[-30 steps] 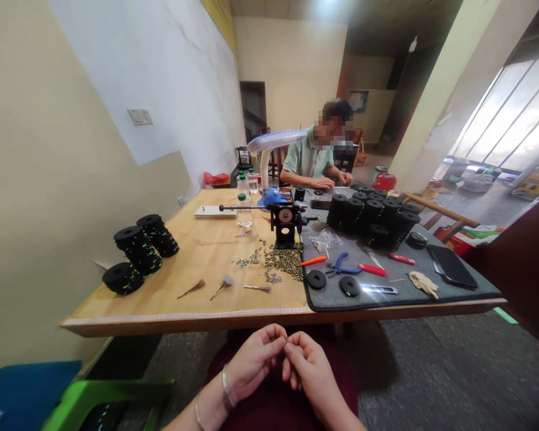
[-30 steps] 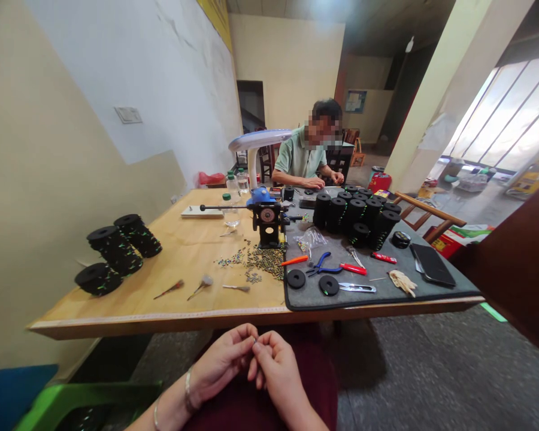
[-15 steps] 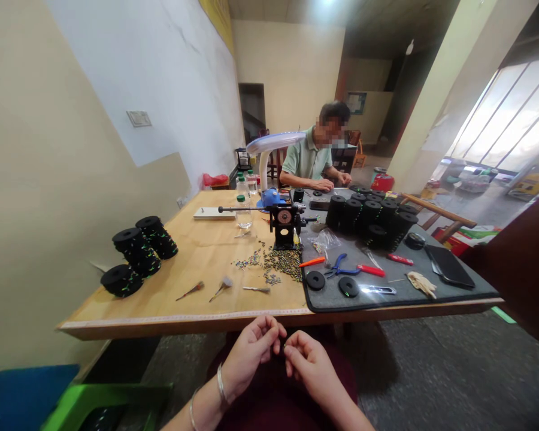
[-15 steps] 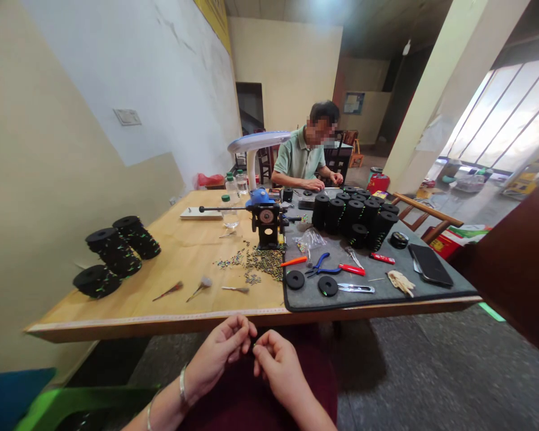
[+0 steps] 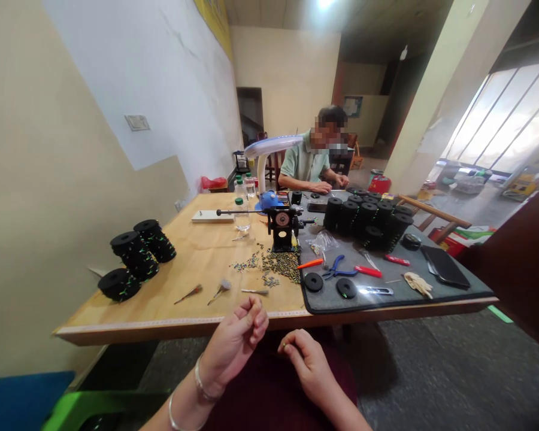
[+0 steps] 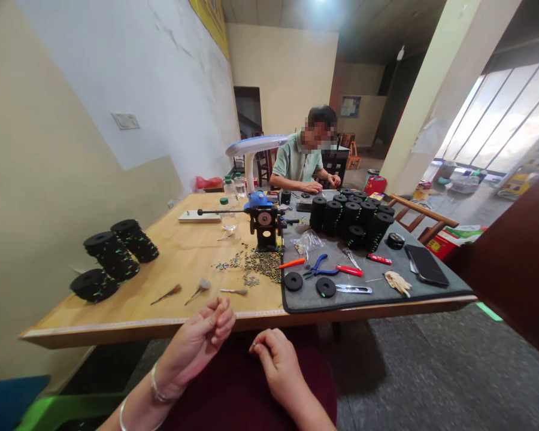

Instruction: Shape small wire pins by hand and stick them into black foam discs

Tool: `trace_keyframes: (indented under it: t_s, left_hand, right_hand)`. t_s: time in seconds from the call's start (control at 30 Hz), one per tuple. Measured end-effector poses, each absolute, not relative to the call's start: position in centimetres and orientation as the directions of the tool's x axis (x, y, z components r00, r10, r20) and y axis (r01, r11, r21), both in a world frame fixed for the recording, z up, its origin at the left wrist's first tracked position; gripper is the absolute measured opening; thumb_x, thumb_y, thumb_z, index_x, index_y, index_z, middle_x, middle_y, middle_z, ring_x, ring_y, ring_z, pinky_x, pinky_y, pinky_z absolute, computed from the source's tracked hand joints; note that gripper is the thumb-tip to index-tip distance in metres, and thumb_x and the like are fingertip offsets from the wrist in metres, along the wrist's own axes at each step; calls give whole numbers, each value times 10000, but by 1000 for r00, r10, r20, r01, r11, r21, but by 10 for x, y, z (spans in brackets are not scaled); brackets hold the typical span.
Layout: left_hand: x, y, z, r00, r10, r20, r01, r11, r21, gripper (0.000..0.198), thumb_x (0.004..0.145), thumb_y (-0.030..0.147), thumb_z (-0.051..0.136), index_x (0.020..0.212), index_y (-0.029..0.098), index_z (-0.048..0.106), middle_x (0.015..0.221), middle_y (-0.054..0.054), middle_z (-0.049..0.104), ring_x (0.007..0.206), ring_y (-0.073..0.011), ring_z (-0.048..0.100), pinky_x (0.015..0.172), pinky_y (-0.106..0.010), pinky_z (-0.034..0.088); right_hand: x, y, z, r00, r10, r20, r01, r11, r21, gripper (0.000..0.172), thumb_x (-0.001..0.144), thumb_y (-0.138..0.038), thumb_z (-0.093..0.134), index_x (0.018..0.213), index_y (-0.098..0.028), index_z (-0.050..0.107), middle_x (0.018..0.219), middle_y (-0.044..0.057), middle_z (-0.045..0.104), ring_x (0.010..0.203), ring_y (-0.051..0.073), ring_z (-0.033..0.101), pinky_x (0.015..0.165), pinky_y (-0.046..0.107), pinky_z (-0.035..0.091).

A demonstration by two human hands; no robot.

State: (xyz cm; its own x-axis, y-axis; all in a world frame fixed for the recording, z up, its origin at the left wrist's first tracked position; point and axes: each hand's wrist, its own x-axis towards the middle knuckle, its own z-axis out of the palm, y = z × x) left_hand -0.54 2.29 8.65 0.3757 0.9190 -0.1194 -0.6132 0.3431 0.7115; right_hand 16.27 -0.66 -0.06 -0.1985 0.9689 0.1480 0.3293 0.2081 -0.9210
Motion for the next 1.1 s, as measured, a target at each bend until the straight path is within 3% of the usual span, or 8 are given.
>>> trace_keyframes:
  t_s: [0.3, 0.47, 0.67, 0.73, 0.8, 0.83, 0.97, 1.1]
  left_hand:
    - [-12, 22, 110, 347, 936, -53, -657, 283, 698, 223, 729, 162, 695, 770, 151, 476, 608, 43, 406, 505, -32, 356, 455, -122, 287]
    - [-4, 22, 113, 372, 927, -43, -587, 272, 762, 233, 757, 230, 680, 780, 156, 460, 604, 49, 413, 502, -30, 361, 445, -126, 263]
    - [11, 22, 103, 427, 903, -47, -220, 154, 963, 305, 795, 406, 607, 762, 156, 435, 618, 21, 507, 526, -67, 443, 487, -175, 346]
    - [14, 22, 97, 447, 894, -40, -98, 93, 991, 324, 793, 444, 584, 765, 155, 439, 624, 10, 521, 536, -85, 466, 502, -197, 374]
    - [15, 20, 92, 453, 891, -30, 3, 31, 999, 304, 815, 441, 542, 771, 156, 447, 644, -1, 526, 554, -100, 482, 510, -211, 386]
    - [14, 19, 90, 446, 895, -12, 55, -14, 998, 281, 833, 424, 514, 771, 157, 454, 651, -5, 526, 563, -106, 486, 518, -216, 389]
    - [9, 14, 81, 382, 914, 134, 286, -255, 924, 215, 879, 315, 442, 736, 160, 481, 628, -4, 515, 581, -117, 485, 581, -231, 387]
    - [0, 11, 69, 330, 925, 191, 386, -317, 866, 177, 877, 261, 431, 745, 165, 498, 659, -13, 523, 608, -129, 479, 605, -235, 374]
  right_hand:
    - [172, 0, -22, -182, 972, 149, 358, 207, -910, 252, 897, -307, 441, 826, -171, 640, 838, 53, 609, 833, 146, 544, 761, 239, 388]
    - [174, 3, -24, -192, 971, 141, 349, 202, -915, 278, 899, -330, 435, 846, -176, 661, 859, 52, 632, 856, 147, 564, 788, 240, 408]
    - [180, 2, -15, -93, 987, 129, 333, 153, -931, 306, 895, -382, 430, 1027, -205, 643, 1008, 65, 647, 957, 174, 582, 867, 269, 445]
    - [179, -1, 1, -60, 990, 126, 275, 138, -951, 322, 889, -399, 438, 1086, -213, 613, 1034, 62, 639, 870, 156, 599, 802, 252, 475]
    - [174, -4, 20, -89, 992, 94, 150, 107, -983, 361, 892, -426, 419, 1164, -229, 553, 1071, 57, 616, 629, 90, 563, 600, 206, 480]
    - [171, -5, 29, -123, 988, 90, 79, 100, -992, 363, 889, -425, 429, 1175, -229, 537, 1070, 54, 607, 611, 76, 548, 585, 194, 478]
    - [156, -7, 46, -265, 961, 79, -59, 65, -996, 322, 866, -391, 491, 1096, -173, 548, 827, 34, 607, 654, 79, 539, 603, 173, 468]
    - [147, -8, 35, -307, 951, -26, -46, -42, -998, 281, 845, -372, 509, 986, -130, 532, 622, 4, 578, 487, 58, 466, 475, 151, 376]
